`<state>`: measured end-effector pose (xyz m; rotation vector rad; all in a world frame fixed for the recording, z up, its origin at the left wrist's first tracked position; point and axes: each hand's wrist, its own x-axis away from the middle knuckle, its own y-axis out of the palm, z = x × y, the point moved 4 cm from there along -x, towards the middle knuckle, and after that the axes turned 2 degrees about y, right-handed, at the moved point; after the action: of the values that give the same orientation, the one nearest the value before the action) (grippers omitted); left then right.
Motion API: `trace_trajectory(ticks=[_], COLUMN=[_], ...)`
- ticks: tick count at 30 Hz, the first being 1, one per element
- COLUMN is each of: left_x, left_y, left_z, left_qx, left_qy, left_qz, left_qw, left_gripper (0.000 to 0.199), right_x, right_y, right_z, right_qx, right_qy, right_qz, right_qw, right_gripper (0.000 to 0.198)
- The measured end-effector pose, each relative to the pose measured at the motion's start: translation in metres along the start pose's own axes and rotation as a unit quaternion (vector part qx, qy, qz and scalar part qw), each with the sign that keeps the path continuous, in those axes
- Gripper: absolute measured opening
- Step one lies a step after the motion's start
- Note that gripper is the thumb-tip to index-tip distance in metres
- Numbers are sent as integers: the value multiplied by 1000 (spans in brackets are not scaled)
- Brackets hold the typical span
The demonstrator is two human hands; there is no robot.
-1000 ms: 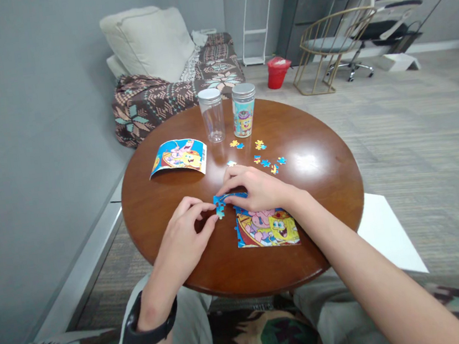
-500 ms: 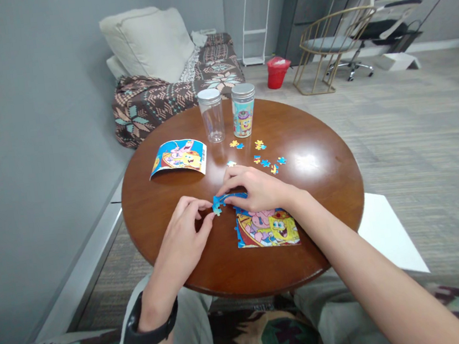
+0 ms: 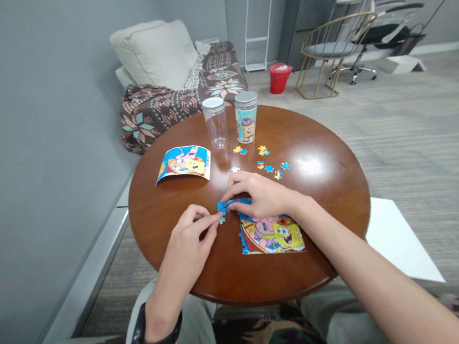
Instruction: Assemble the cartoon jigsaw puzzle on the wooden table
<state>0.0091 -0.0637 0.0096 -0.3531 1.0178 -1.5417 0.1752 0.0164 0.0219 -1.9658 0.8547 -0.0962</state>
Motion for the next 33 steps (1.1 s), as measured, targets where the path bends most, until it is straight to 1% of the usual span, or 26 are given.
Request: trace_trajectory(ticks=[8, 16, 22, 24, 26, 27, 28, 30, 32, 33], left_x=[2, 3, 1, 0, -1, -2, -2, -3, -8, -13], left_y=[0, -1, -1, -1, -1, -1, -2, -7, -14, -18], left_z=[5, 7, 5, 4, 2, 1, -1, -4, -5, -3], left_qx=[-39, -60, -22, -8, 5, 13, 21, 35, 37, 32], left_qy=[6, 16, -25, -30, -33, -37, -43, -64, -77, -76], left_qz=[2, 10, 2, 3, 10, 15, 22, 35, 30, 21], left_qw=[999, 998, 999, 1000, 999, 999, 999, 997, 996, 996], left_gripper=[25, 21, 17, 18, 19, 18, 17, 13, 10, 9], right_x=[0, 0, 0, 0, 1, 3, 6, 15, 26, 30], right_y=[1, 1, 1, -4, -16, -23, -30, -43, -51, -54], right_z=[0, 1, 0, 1, 7, 12, 18, 36, 55, 63], right_qx=[-9, -11, -10, -3, 15, 29, 43, 68, 87, 94], right_qy=[-2, 0, -9, -2, 25, 49, 79, 153, 221, 246], right_qz=[5, 9, 15, 61, 154, 211, 268, 365, 428, 442], right_qw=[1000, 1000, 1000, 998, 988, 976, 959, 916, 872, 858], right_gripper=[19, 19, 18, 19, 18, 16, 14, 15, 17, 18])
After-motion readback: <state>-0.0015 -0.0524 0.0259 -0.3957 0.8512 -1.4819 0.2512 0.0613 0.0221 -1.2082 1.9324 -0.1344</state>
